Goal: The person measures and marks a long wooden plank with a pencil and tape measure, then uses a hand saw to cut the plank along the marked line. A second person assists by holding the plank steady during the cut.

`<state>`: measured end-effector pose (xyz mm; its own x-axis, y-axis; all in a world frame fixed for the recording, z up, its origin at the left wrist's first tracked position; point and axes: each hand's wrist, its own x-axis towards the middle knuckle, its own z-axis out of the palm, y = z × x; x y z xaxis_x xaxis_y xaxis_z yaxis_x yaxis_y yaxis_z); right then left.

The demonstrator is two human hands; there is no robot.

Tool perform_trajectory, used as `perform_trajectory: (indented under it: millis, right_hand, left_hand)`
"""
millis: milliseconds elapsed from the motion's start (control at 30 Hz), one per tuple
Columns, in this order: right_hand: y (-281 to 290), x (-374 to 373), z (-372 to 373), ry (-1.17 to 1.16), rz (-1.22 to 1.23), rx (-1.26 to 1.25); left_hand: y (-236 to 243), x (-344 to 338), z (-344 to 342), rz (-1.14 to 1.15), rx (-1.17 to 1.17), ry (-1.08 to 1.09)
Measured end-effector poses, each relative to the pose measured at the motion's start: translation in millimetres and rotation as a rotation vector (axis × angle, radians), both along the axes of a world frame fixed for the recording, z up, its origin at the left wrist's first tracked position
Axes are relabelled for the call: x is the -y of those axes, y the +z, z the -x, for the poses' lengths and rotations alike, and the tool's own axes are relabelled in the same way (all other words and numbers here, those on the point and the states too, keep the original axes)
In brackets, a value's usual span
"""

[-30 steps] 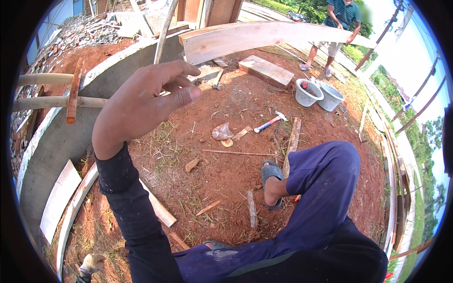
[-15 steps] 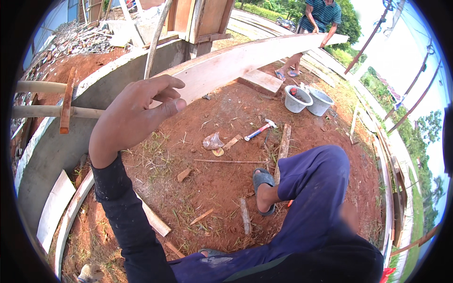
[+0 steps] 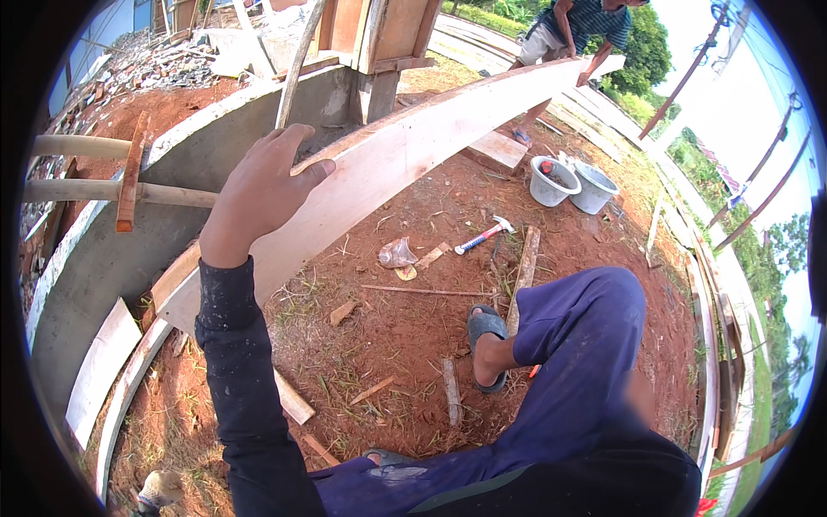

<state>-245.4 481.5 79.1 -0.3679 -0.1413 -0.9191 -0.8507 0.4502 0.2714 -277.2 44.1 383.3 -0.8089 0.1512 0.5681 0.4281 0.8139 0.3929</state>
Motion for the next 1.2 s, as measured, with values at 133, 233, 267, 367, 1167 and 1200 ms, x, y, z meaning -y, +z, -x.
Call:
perform_trajectory:
  millis: [133, 233, 267, 367, 1167, 1200]
  right_hand:
    - [2, -2, -2, 0.010, -0.021, 0.017]
    - [-4, 13, 0, 0.054, -0.011, 0.039]
    - [-4, 9, -1, 0.055, -0.019, 0.048]
    - [-5, -1, -7, 0.058, -0.051, 0.077]
    - [9, 60, -39, 0.235, -0.243, 0.065]
    - [8, 69, -43, 0.242, -0.276, 0.079]
  left_hand:
    - [-29, 6, 19, -0.022, 0.315, 0.005]
    - [-74, 18, 27, 0.070, 0.472, 0.042]
    - [-80, 11, 28, 0.122, 0.543, 0.041]
    - [-99, 6, 24, 0.214, 0.646, 0.115]
    - [-207, 20, -146, -0.150, 0.648, 0.296]
    - [-211, 15, -162, -0.190, 0.647, 0.316]
